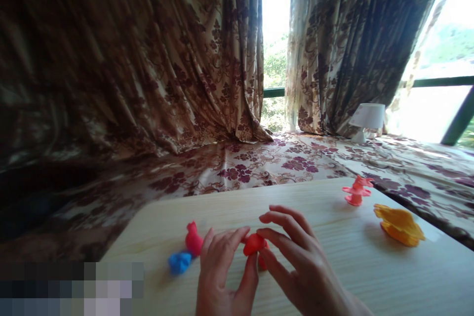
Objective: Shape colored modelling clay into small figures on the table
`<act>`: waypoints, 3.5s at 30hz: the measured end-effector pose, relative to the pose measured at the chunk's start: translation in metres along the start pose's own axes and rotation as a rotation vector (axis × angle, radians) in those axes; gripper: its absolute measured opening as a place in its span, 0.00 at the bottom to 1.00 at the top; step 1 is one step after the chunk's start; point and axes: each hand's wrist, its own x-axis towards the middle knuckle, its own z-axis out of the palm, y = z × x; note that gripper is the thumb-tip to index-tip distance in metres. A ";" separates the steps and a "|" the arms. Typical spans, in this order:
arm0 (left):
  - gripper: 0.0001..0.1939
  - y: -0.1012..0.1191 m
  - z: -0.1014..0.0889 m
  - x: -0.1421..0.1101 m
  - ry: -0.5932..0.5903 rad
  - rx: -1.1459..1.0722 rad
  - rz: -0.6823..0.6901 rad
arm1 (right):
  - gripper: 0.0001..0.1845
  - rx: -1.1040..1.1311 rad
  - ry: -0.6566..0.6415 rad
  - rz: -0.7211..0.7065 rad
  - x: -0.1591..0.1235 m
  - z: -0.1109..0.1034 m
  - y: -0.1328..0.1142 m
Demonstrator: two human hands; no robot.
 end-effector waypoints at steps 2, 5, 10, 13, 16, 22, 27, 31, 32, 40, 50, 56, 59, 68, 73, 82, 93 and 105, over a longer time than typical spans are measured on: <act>0.21 -0.002 -0.002 0.002 0.006 0.080 0.131 | 0.13 -0.026 -0.008 -0.038 -0.001 -0.001 0.001; 0.19 -0.003 -0.003 0.003 -0.003 0.136 0.197 | 0.13 -0.047 -0.012 -0.065 -0.002 -0.002 0.001; 0.18 -0.001 0.001 0.000 -0.021 0.123 0.175 | 0.14 -0.037 -0.008 -0.087 -0.003 -0.002 0.001; 0.16 0.000 0.002 0.000 -0.030 0.078 0.107 | 0.15 -0.013 -0.012 -0.088 -0.002 -0.002 0.002; 0.12 0.002 0.002 0.001 -0.043 0.004 -0.043 | 0.14 0.030 -0.006 0.005 -0.002 -0.002 0.002; 0.15 0.004 0.001 -0.001 -0.077 -0.184 -0.297 | 0.07 0.057 -0.024 0.081 -0.002 -0.002 0.002; 0.17 0.008 0.005 -0.002 0.013 -0.172 -0.160 | 0.11 0.013 -0.037 0.015 -0.002 -0.002 0.002; 0.14 0.014 0.011 -0.003 0.108 -0.209 -0.179 | 0.13 -0.010 -0.029 -0.049 -0.002 -0.004 0.002; 0.14 0.014 0.011 -0.003 0.108 -0.224 -0.200 | 0.13 -0.010 -0.028 -0.057 -0.001 -0.004 0.002; 0.13 0.012 0.011 -0.003 -0.007 -0.456 -0.505 | 0.10 0.040 0.003 0.060 0.000 -0.003 0.002; 0.15 0.007 -0.001 0.003 -0.023 -0.039 -0.014 | 0.10 -0.011 -0.011 -0.047 -0.001 -0.003 0.003; 0.10 0.012 0.000 0.004 -0.052 -0.200 -0.286 | 0.12 -0.011 -0.042 0.006 -0.003 -0.003 0.004; 0.10 0.015 0.002 0.003 -0.024 -0.353 -0.496 | 0.11 0.033 -0.036 0.064 -0.003 -0.002 0.002; 0.13 0.005 0.001 0.000 -0.113 -0.234 -0.388 | 0.07 0.058 -0.033 0.061 -0.003 0.000 0.002; 0.10 0.012 0.001 0.002 -0.032 -0.200 -0.357 | 0.09 0.051 -0.014 0.000 -0.004 -0.002 0.003; 0.11 0.010 -0.001 0.006 -0.111 -0.345 -0.384 | 0.13 0.063 -0.024 0.034 -0.005 0.001 0.006; 0.13 0.005 0.001 0.006 -0.131 -0.396 -0.527 | 0.12 0.091 -0.024 0.071 -0.003 0.000 0.004; 0.10 0.016 0.006 -0.002 0.061 -0.313 -0.517 | 0.08 0.056 -0.015 0.062 0.000 -0.001 0.000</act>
